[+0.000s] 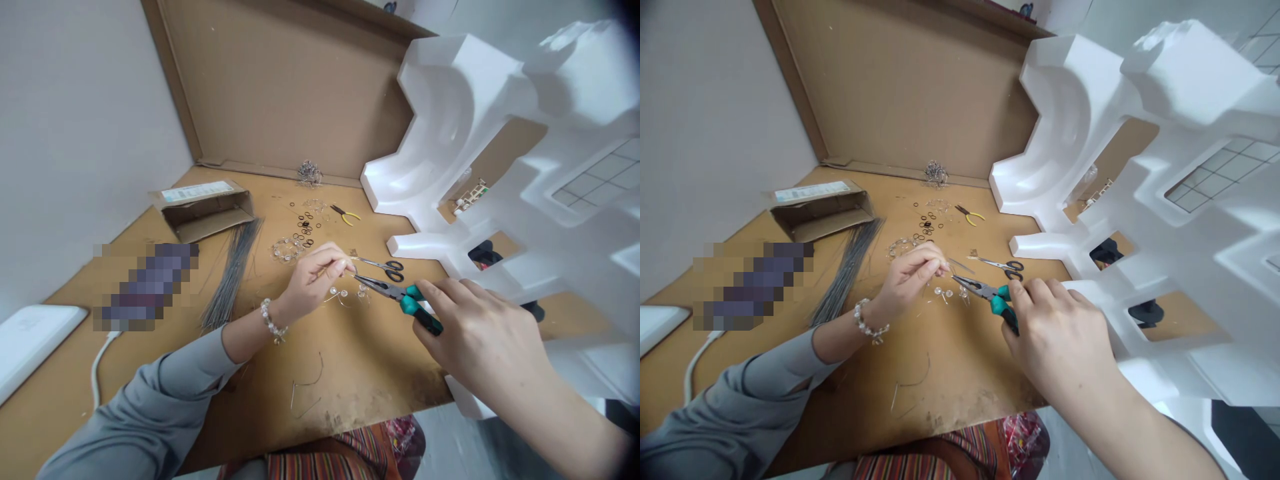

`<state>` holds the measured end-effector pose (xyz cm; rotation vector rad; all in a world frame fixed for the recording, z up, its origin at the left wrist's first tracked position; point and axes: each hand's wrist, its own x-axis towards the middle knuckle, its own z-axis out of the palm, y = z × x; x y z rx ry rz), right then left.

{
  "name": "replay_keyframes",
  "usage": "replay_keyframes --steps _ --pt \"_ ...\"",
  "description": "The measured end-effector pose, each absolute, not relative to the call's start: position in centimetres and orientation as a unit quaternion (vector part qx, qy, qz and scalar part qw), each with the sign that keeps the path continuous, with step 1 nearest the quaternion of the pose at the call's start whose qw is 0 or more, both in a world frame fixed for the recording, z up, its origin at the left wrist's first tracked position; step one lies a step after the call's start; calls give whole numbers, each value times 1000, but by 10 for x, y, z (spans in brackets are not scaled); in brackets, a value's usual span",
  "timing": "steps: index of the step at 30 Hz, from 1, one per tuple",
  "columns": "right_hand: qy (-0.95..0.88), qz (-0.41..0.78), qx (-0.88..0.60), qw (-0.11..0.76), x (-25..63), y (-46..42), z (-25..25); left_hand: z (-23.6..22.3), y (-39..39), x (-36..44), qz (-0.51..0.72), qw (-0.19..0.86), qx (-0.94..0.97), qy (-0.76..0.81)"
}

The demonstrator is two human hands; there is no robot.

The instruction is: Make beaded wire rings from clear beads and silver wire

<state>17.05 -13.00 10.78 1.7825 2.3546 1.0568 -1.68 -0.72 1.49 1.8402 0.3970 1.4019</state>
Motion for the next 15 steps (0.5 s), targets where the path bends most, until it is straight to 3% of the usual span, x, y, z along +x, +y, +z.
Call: replay_keyframes --steps 8,15 --pt "752 321 576 13 174 -130 106 15 -8 -16 549 391 723 151" --pt "727 205 655 -2 188 -126 101 24 -6 -16 510 478 694 172"
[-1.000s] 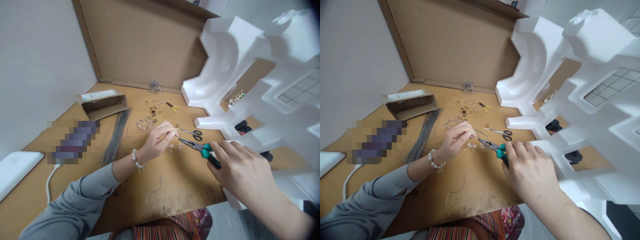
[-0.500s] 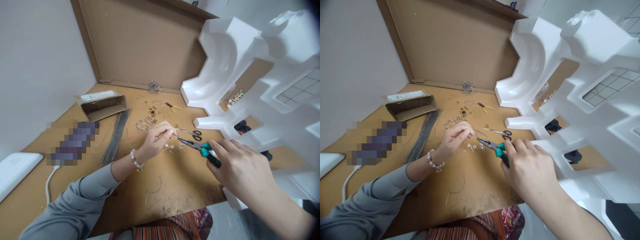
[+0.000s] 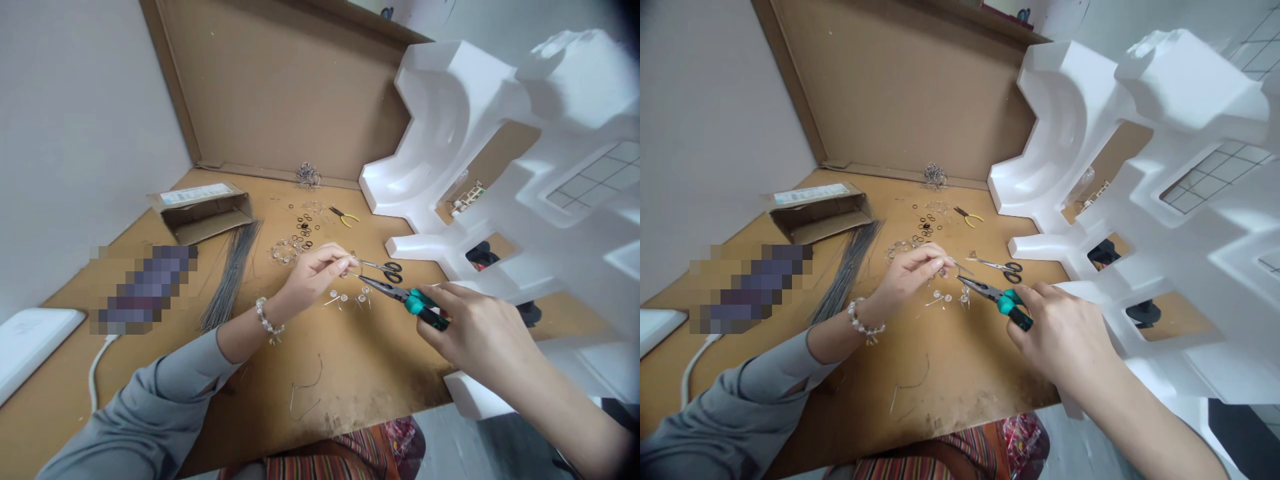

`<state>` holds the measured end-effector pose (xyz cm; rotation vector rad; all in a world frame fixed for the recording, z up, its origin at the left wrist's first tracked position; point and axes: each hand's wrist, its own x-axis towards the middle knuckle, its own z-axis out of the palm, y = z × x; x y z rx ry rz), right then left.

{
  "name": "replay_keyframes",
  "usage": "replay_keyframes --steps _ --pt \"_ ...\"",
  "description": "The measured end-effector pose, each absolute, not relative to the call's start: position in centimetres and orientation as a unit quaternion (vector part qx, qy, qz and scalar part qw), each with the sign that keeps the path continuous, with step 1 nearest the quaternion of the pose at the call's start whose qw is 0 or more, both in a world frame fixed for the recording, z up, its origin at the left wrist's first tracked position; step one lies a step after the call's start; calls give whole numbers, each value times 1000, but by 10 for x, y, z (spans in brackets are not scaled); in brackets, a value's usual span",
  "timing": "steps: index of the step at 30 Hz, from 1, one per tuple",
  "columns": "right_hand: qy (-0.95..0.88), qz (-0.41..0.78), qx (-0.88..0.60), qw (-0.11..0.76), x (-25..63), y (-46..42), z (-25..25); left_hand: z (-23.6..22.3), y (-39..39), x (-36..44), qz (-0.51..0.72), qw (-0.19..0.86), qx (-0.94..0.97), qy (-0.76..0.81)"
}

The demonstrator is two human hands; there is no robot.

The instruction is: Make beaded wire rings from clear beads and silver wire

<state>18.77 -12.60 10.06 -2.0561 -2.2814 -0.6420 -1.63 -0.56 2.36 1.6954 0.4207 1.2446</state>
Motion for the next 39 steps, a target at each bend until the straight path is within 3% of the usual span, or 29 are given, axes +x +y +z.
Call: replay_keyframes --steps 7,20,32,39 --pt "-710 -113 -695 14 201 -124 99 28 1 -18 449 580 651 196" --pt "-706 -44 -703 74 210 -130 89 26 3 -16 418 661 594 189" --pt "-716 -20 -695 61 210 -130 78 17 2 -11 416 625 616 238" --pt "-712 -22 -693 107 220 -128 69 11 15 -11 412 613 609 288"
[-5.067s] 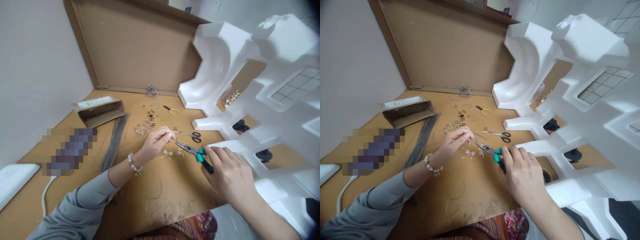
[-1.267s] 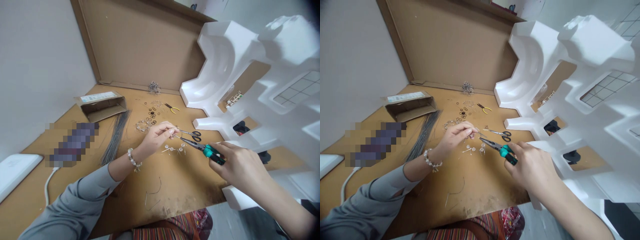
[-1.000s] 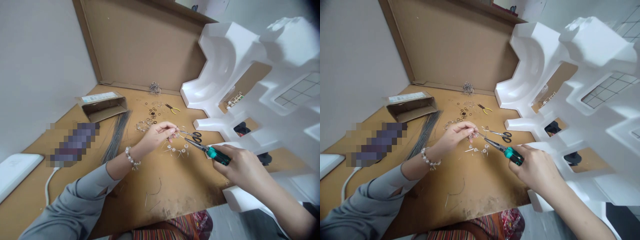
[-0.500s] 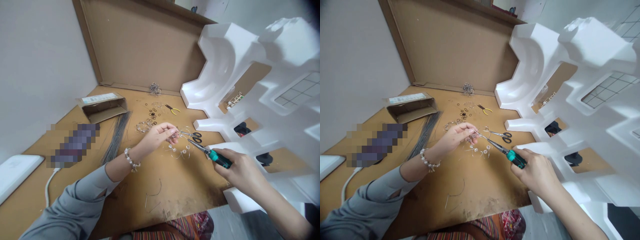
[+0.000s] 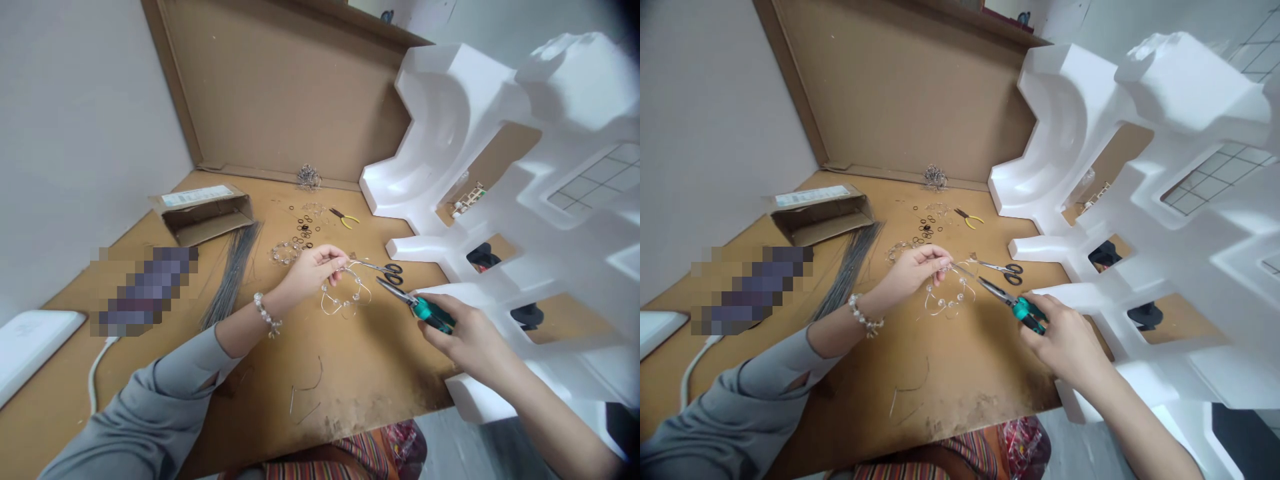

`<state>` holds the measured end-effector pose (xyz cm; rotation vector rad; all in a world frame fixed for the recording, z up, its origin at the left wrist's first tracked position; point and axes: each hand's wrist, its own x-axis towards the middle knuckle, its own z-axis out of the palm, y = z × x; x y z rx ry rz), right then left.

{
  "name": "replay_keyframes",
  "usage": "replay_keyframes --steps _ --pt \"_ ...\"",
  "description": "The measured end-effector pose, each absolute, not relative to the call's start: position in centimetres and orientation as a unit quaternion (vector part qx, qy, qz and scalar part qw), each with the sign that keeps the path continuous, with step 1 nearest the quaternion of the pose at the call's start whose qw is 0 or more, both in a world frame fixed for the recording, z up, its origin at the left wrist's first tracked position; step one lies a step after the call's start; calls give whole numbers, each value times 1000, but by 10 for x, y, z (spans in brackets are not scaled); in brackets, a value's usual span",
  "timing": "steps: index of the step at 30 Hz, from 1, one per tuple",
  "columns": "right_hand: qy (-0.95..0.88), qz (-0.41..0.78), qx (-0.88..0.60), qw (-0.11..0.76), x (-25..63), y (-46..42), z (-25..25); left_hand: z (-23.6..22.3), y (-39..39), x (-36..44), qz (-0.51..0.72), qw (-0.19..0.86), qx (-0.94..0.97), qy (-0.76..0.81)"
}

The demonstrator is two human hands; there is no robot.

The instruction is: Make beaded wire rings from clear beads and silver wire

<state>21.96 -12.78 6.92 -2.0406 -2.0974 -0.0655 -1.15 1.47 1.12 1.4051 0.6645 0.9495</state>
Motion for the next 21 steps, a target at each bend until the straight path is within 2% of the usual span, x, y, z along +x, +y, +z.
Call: replay_keyframes --steps 3,6,11,17,21 --pt "-703 9 -705 100 225 -124 56 11 20 -15 427 615 607 268" --pt "-690 27 -723 29 217 -119 32 14 17 -16 422 628 606 246" --pt "-706 -31 -705 -61 181 -110 -14 17 7 -14 392 664 602 208" --pt "-720 -69 -686 -77 162 -108 -36 12 8 -15 376 689 596 172" --pt "-736 -50 -675 -20 169 -109 -38 11 10 -16 373 704 584 155"
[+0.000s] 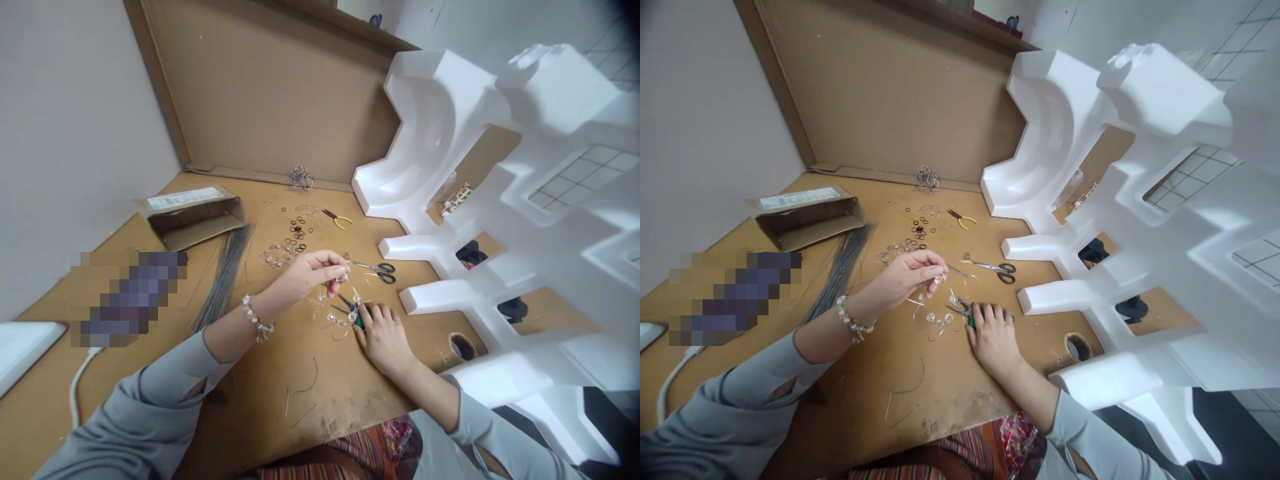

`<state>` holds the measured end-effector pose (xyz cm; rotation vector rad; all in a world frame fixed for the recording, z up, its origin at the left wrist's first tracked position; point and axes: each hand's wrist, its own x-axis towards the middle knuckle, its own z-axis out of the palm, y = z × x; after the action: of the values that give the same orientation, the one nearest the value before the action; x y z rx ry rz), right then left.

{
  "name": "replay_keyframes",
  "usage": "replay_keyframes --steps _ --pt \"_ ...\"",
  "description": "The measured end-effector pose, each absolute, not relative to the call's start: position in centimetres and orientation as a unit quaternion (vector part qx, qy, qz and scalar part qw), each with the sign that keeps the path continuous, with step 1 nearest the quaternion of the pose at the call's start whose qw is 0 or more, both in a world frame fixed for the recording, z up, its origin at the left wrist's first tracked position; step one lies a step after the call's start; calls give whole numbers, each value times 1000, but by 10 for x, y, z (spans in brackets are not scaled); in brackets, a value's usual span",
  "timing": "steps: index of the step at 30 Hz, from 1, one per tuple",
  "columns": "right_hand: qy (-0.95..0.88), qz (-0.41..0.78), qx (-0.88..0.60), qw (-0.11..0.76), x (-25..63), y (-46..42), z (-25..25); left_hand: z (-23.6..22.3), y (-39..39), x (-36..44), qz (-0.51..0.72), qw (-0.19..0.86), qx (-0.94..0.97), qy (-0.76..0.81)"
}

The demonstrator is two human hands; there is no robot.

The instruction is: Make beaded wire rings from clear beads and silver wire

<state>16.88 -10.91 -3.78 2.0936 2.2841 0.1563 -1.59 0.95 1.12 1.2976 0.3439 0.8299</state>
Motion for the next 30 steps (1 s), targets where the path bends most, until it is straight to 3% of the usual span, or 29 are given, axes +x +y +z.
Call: replay_keyframes --steps 3,7,9,11,21,26,30 --pt "748 -58 654 -100 180 -106 -27 9 9 -16 368 710 581 151" --pt "614 -326 630 -346 188 -100 10 8 8 -14 360 708 586 159" --pt "537 -462 575 -410 185 -99 30 11 5 -14 350 699 598 178" --pt "495 -517 535 -449 180 -100 44 15 3 -13 334 686 613 206" --pt "498 -510 527 -463 175 -100 57 26 -1 -15 272 700 626 212" --pt "516 -459 530 -492 180 -101 64 23 -7 -7 300 659 637 263" --pt "525 -431 544 -492 184 -101 63 18 -7 -5 305 686 612 251"
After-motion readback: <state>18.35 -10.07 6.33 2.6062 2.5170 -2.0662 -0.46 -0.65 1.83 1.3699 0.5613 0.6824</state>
